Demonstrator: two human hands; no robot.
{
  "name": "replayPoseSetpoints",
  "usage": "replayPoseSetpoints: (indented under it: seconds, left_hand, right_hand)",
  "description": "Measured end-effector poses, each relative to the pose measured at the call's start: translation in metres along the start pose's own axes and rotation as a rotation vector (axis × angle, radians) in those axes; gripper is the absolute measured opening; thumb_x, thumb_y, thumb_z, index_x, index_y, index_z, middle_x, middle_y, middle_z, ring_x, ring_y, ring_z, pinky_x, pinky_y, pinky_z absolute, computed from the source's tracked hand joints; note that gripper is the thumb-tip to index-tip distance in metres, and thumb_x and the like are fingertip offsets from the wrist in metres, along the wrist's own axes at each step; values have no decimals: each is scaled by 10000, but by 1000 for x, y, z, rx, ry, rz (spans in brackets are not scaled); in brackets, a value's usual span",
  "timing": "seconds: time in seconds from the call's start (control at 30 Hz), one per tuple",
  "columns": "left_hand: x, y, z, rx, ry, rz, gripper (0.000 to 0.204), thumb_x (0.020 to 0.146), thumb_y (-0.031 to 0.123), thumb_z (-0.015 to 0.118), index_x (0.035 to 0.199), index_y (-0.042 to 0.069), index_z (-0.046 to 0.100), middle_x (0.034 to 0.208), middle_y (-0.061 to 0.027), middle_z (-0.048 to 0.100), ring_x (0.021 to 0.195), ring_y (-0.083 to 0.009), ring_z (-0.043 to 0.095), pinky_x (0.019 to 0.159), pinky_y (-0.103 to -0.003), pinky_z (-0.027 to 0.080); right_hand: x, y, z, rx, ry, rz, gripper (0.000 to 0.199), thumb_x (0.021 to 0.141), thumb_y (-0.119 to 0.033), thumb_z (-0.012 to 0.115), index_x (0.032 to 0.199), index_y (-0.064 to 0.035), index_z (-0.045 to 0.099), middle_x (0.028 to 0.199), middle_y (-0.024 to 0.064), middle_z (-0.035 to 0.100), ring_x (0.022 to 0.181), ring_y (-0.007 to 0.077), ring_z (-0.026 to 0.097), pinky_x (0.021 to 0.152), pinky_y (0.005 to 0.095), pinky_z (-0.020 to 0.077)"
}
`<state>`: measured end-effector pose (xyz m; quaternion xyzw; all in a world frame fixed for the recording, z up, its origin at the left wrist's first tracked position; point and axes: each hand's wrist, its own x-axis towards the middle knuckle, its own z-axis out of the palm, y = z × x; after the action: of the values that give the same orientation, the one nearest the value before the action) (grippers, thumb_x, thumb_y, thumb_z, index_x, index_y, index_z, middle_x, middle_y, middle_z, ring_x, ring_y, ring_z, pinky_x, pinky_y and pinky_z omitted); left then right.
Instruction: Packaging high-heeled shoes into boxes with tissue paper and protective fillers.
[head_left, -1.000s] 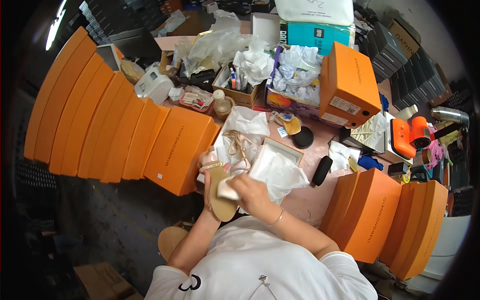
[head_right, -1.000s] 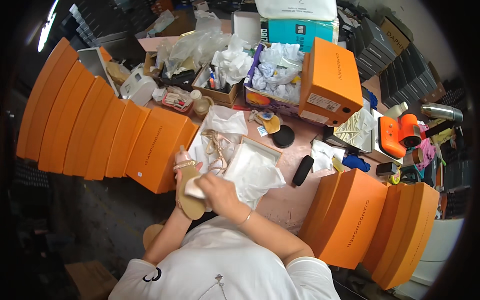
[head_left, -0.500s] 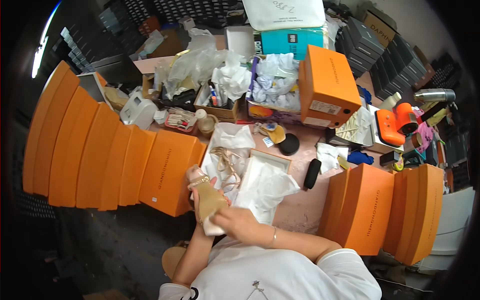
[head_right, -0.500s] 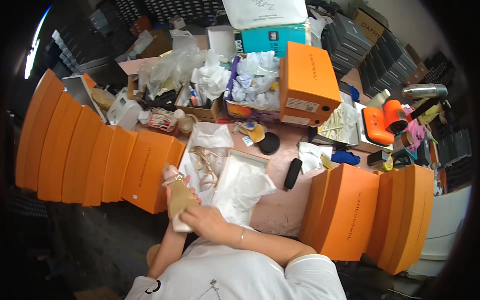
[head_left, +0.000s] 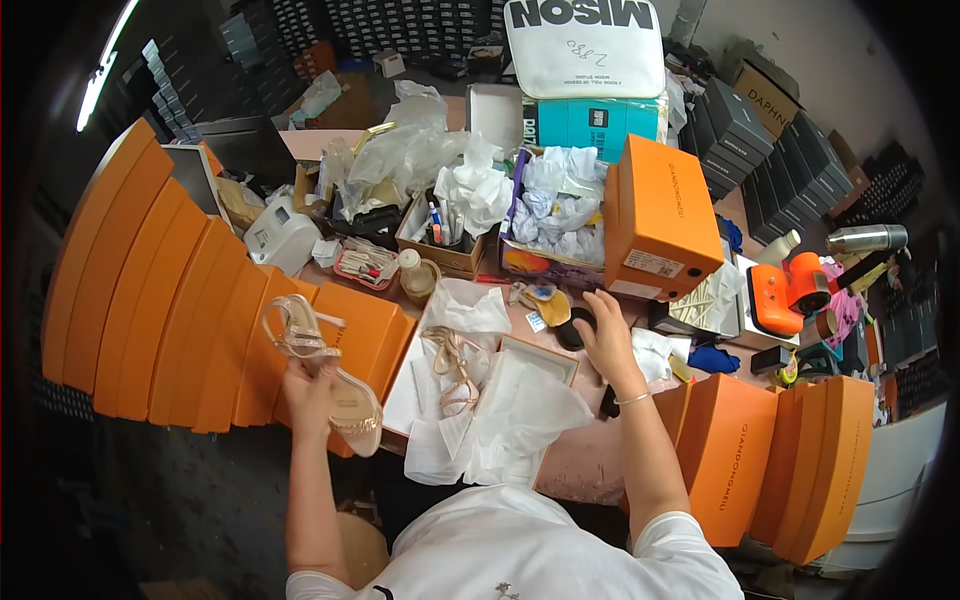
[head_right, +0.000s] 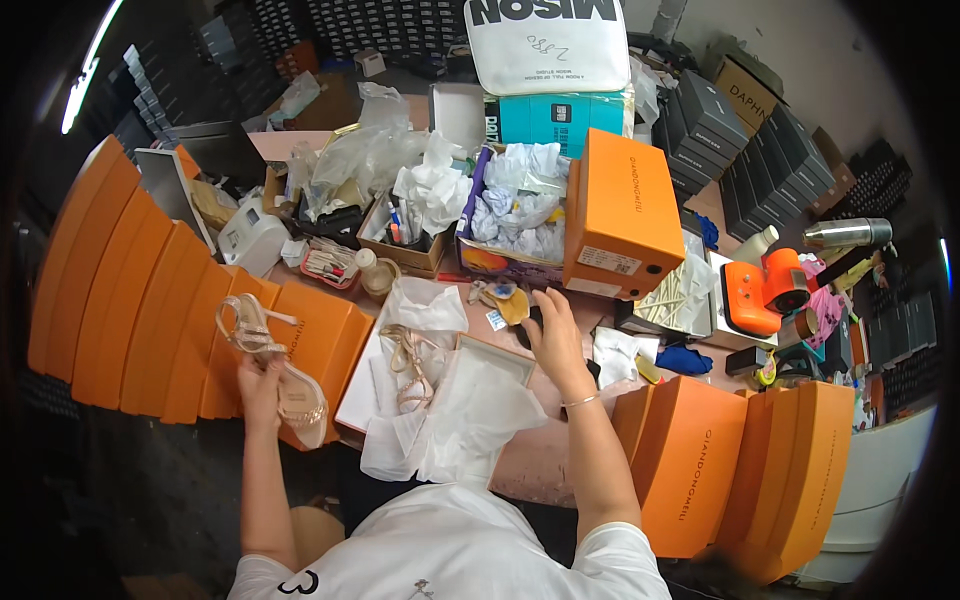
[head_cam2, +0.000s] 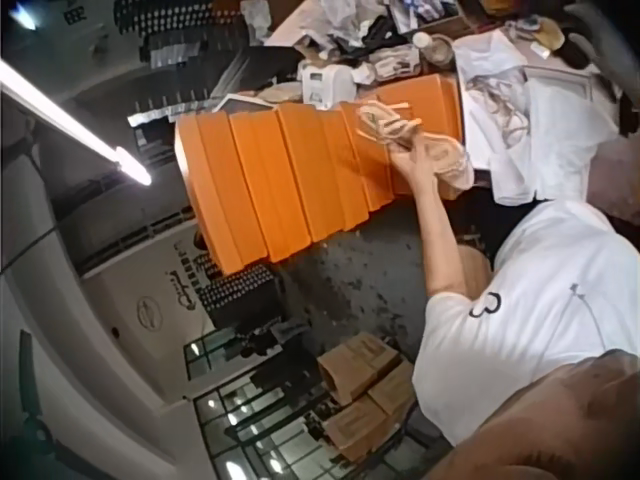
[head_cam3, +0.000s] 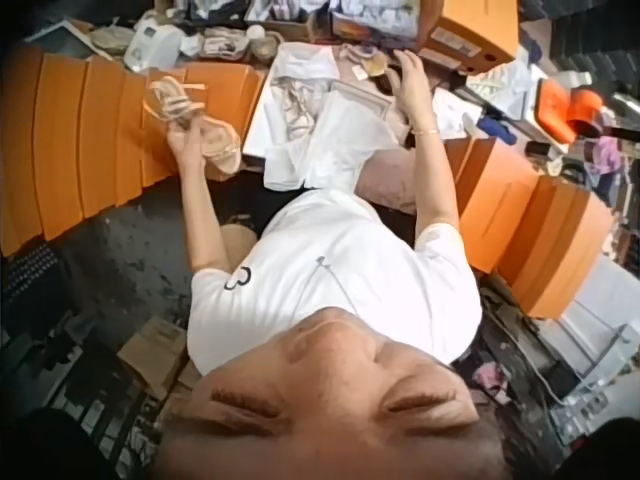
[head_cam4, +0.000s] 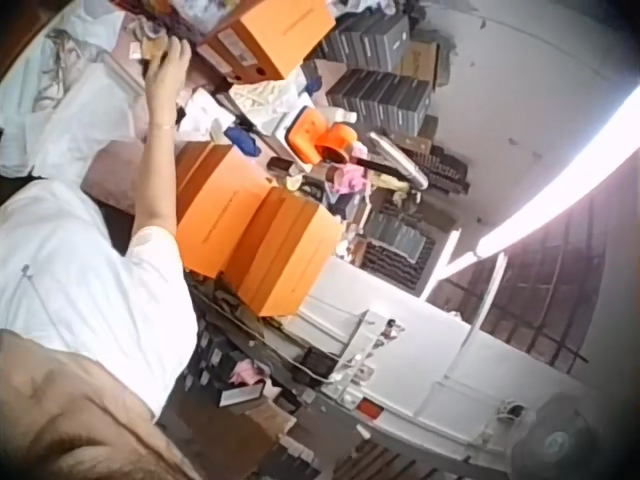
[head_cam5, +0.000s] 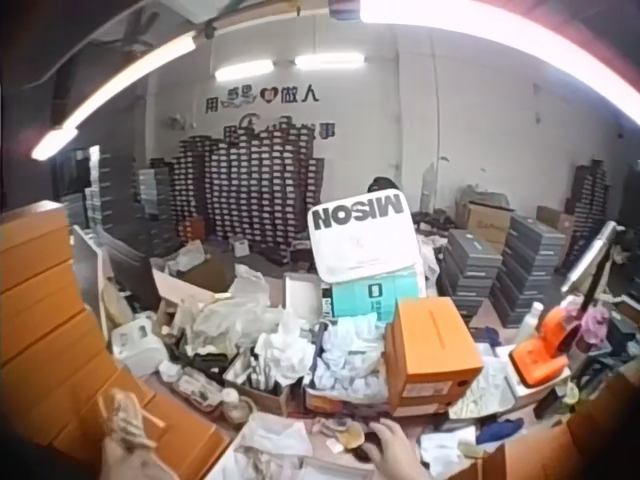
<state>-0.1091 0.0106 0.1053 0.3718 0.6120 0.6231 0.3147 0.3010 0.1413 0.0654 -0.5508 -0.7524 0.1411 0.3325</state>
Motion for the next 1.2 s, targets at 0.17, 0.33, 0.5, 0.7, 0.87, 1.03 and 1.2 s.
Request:
replayPoseSetpoints:
  seconds: [0.17, 0.33, 0.5, 0.7, 0.87, 1.03, 1.2]
  left_hand:
    - [65, -50, -40, 318, 103, 96, 303, 922, 191, 604, 1109, -44, 562, 995, -57, 608, 908, -120, 562, 799, -280, 448]
    - [65, -92, -54, 143, 93, -12, 327, 963, 225, 521, 1148, -44, 539, 1039, -89, 606, 931, -156, 572, 824, -288, 448]
    - [57, -105, -58, 129, 173, 101, 441, 1004, 371, 388, 1149, -23, 524, 1049, -106, 585, 942, -180, 572, 825, -297, 454]
    - [57, -116, -65, 3, 237, 35, 492, 996, 418, 369, 1166, -26, 498, 1043, -125, 576, 924, -207, 584, 804, -320, 476]
    - [51, -111, -64, 58, 250, 6, 542, 988, 473, 357, 1188, -16, 479, 1044, -120, 558, 945, -208, 575, 812, -327, 475]
    - [57, -112, -58, 22, 254, -9, 598, 983, 495, 363, 1266, -25, 443, 1121, -139, 543, 1015, -223, 560, 858, -344, 463]
    - [52, -115, -63, 28, 315, -17, 613, 985, 492, 360, 1298, -32, 425, 1132, -136, 539, 1013, -222, 558, 861, -341, 460]
  right_hand:
    - [94, 19, 31, 138, 5, 45, 276, 829, -79, 614, 1083, 27, 610, 1070, 233, 620, 1008, 387, 596, 878, 400, 474]
    - [168, 49, 78, 206, -182, 162, 260, 825, -71, 570, 1054, 31, 639, 1038, 239, 645, 962, 362, 633, 843, 394, 492]
    - [209, 74, 150, 42, -341, 58, 578, 738, -233, 722, 1244, -27, 536, 1132, 280, 587, 1108, 404, 552, 915, 431, 459]
    - [219, 104, 184, -121, -286, 202, 637, 743, -232, 709, 1293, -23, 464, 1020, 266, 625, 1012, 414, 594, 871, 470, 480]
    - [247, 92, 140, 559, -183, 581, 575, 794, -127, 629, 1316, 1, 424, 893, 220, 660, 894, 385, 646, 795, 430, 510]
    - [245, 124, 149, 351, 195, 308, 626, 833, -98, 632, 1383, -35, 339, 943, 190, 648, 723, 243, 653, 583, 316, 516]
    - [231, 85, 146, 363, 20, 257, 339, 814, -105, 647, 1125, 3, 562, 976, 214, 624, 859, 360, 622, 790, 398, 502]
